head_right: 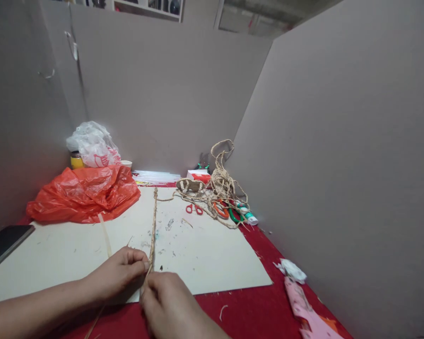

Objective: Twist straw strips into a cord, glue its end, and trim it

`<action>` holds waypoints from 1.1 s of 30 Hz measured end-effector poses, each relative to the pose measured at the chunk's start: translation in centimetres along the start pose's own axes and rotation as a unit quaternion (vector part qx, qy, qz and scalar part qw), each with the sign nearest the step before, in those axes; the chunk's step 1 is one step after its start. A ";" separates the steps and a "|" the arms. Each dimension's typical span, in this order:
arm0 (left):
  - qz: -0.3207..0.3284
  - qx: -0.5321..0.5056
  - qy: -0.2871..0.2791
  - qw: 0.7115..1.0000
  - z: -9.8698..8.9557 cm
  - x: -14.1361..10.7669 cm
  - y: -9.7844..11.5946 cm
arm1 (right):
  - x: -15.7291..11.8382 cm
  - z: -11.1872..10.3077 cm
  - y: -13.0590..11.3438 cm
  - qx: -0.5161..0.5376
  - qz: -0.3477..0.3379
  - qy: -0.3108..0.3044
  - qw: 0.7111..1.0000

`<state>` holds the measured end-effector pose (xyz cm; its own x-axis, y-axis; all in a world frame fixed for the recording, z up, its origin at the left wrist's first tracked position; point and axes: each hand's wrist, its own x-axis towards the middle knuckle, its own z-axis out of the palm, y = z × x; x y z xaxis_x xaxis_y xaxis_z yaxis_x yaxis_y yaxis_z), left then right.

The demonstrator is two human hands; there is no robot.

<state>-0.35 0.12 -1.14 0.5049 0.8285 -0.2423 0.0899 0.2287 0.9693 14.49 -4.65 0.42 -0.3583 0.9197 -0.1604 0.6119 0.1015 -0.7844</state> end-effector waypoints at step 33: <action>0.083 0.483 -0.002 0.872 -0.8 -2.9 2.6 | 1.9 0.6 2.0 0.309 0.140 0.026 0.940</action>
<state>-2.30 -1.32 2.05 0.5822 0.8072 -0.0974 0.6954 -0.4323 0.5741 14.62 -2.93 -1.83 -0.1990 0.8970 -0.3946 0.1441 -0.3715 -0.9172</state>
